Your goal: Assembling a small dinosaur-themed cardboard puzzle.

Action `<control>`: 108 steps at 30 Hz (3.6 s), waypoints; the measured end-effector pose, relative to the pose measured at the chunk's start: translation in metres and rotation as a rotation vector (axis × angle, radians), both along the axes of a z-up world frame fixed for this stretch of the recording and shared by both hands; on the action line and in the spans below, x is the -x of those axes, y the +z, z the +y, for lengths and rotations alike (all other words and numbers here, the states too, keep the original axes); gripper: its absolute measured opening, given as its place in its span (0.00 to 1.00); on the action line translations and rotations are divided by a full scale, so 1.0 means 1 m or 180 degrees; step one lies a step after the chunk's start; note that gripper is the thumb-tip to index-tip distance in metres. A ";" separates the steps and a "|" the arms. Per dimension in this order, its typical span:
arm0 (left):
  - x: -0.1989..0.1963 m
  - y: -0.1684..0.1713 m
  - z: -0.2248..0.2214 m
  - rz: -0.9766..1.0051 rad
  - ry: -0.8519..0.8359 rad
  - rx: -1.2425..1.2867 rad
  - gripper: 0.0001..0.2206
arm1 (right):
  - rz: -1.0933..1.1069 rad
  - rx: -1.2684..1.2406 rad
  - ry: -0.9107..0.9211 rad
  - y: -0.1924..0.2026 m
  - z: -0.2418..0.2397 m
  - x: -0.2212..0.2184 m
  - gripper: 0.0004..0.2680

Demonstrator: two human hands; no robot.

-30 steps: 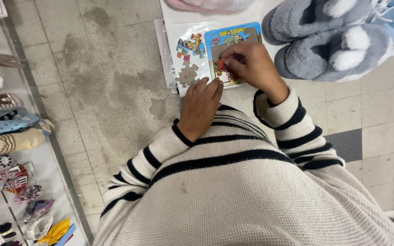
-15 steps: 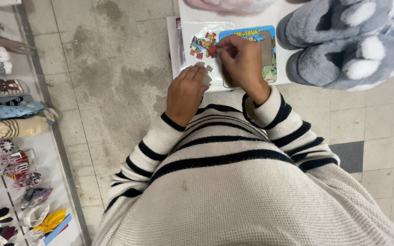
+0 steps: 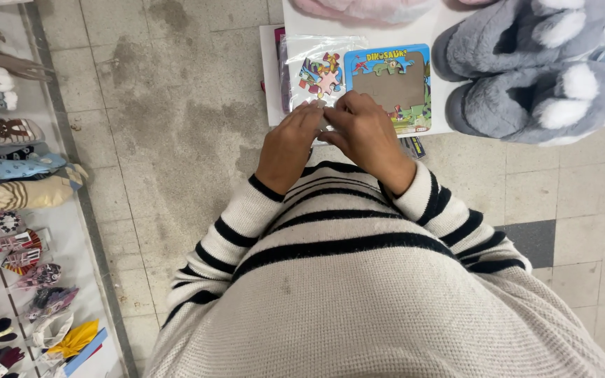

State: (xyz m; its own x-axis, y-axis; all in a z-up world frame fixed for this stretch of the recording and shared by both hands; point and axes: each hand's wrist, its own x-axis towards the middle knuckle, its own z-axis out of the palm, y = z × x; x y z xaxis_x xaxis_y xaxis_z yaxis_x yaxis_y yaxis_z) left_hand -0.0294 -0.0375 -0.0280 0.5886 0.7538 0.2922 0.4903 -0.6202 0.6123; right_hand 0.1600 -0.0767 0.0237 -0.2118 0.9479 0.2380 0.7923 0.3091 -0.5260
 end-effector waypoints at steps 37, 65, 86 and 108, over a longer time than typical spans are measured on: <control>-0.035 0.030 -0.016 0.0185 -0.0674 -0.0396 0.15 | 0.0836 0.1116 -0.0040 0.020 0.021 -0.081 0.05; -0.037 0.015 -0.035 0.0647 -0.0484 -0.0822 0.15 | 0.0486 0.0596 0.0076 0.000 0.026 -0.074 0.08; -0.036 0.028 -0.021 0.0256 -0.0532 -0.0418 0.18 | 0.2578 0.1186 -0.0845 -0.019 -0.005 -0.114 0.11; -0.063 0.005 -0.012 -0.2124 -0.0087 0.2713 0.24 | 0.2737 0.1042 -0.0870 -0.008 -0.044 -0.062 0.12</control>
State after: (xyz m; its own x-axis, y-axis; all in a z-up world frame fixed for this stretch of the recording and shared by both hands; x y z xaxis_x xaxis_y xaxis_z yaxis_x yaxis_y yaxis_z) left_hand 0.0339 -0.0500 -0.0228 0.5247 0.8496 -0.0543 -0.1092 0.1304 0.9854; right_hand 0.2222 -0.1212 0.0156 0.1501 0.9857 -0.0765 0.1178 -0.0947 -0.9885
